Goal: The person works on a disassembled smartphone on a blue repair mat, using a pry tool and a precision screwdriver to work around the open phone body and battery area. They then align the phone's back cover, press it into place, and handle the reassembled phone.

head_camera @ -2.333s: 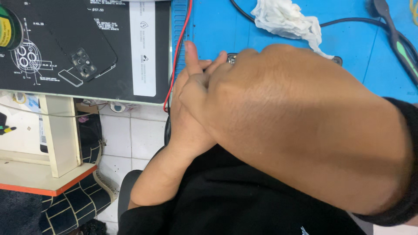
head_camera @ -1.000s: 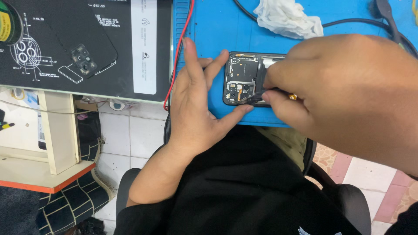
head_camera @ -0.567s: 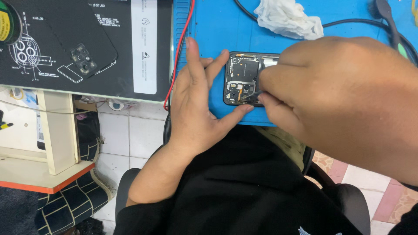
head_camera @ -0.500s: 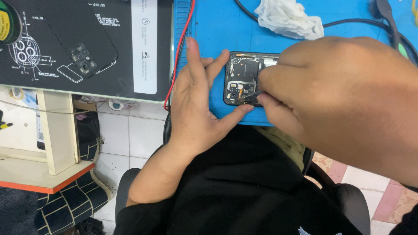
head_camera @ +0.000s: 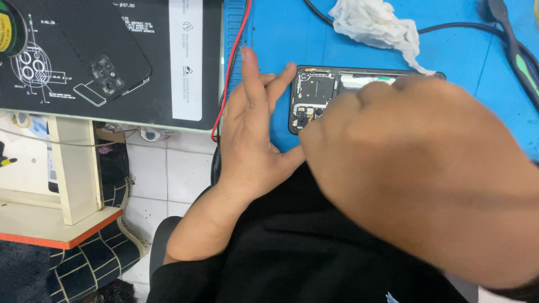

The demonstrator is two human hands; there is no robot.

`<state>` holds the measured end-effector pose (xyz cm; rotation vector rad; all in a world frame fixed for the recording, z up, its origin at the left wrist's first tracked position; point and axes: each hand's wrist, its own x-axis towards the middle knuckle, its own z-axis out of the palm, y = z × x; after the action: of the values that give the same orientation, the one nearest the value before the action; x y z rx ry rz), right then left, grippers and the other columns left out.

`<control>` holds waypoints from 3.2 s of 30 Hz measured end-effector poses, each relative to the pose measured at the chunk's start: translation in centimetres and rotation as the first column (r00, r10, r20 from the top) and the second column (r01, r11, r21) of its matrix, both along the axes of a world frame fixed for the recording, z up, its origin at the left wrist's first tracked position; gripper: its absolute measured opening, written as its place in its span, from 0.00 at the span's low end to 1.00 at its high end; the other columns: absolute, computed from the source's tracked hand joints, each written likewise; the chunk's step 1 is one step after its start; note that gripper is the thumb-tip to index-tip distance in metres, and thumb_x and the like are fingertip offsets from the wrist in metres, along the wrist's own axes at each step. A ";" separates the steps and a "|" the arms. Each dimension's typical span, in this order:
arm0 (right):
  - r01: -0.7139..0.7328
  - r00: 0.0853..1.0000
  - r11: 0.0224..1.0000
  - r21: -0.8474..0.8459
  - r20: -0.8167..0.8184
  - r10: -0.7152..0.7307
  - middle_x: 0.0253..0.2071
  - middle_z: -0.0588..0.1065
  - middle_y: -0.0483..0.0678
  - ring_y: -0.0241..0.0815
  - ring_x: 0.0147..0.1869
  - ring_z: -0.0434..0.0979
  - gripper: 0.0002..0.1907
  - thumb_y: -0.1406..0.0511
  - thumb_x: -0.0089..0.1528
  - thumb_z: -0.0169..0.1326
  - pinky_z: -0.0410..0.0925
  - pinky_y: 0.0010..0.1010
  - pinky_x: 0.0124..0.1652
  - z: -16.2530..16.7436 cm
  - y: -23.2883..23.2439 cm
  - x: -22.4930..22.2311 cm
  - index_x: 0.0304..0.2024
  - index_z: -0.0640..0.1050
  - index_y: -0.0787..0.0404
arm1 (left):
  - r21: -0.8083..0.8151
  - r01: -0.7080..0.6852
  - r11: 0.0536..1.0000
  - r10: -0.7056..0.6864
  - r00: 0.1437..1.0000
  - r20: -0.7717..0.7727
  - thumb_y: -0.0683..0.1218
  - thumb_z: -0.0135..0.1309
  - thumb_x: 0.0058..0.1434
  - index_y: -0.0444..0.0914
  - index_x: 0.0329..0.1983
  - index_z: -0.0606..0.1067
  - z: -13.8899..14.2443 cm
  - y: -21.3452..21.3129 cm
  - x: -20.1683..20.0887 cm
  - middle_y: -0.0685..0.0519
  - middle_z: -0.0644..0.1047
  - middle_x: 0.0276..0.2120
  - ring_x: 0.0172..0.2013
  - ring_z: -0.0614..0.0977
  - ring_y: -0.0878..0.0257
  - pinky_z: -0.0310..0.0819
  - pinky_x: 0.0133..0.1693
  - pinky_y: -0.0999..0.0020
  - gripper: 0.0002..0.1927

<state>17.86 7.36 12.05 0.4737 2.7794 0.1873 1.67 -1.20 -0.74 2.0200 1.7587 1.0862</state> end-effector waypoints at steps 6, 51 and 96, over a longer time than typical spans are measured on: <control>-0.155 0.972 0.983 -0.095 0.162 0.168 0.29 0.71 0.49 0.46 0.35 0.75 0.11 0.63 0.53 0.55 0.68 0.35 0.36 -0.8 0.2 -0.6 0.33 0.76 0.65 | -0.036 0.003 0.999 -0.004 1.000 -0.029 0.49 0.71 0.66 0.32 0.78 0.33 -0.4 0.0 0.0 0.51 0.73 0.67 0.62 0.72 0.55 0.63 0.68 0.64 0.61; -0.084 0.967 0.953 -0.291 -0.254 0.007 0.30 0.73 0.46 0.45 0.34 0.80 0.17 0.62 0.40 0.62 0.71 0.34 0.29 -0.6 2.3 1.2 0.32 0.78 0.54 | -0.031 0.018 0.999 -0.018 1.000 -0.013 0.52 0.75 0.58 0.31 0.78 0.37 0.1 -0.1 -0.1 0.50 0.73 0.66 0.64 0.72 0.53 0.63 0.67 0.61 0.65; -0.042 0.990 0.999 -0.022 0.135 0.044 0.29 0.71 0.44 0.41 0.37 0.80 0.24 0.57 0.50 0.58 0.71 0.28 0.35 0.7 1.9 1.3 0.48 0.73 0.54 | -0.038 0.005 0.999 -0.005 1.000 -0.014 0.47 0.75 0.54 0.32 0.77 0.39 0.4 0.1 0.1 0.49 0.73 0.66 0.63 0.72 0.54 0.64 0.66 0.63 0.64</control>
<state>19.19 9.31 12.74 0.3819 2.6573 0.1951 1.79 -1.12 -0.38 2.0135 1.7660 1.0325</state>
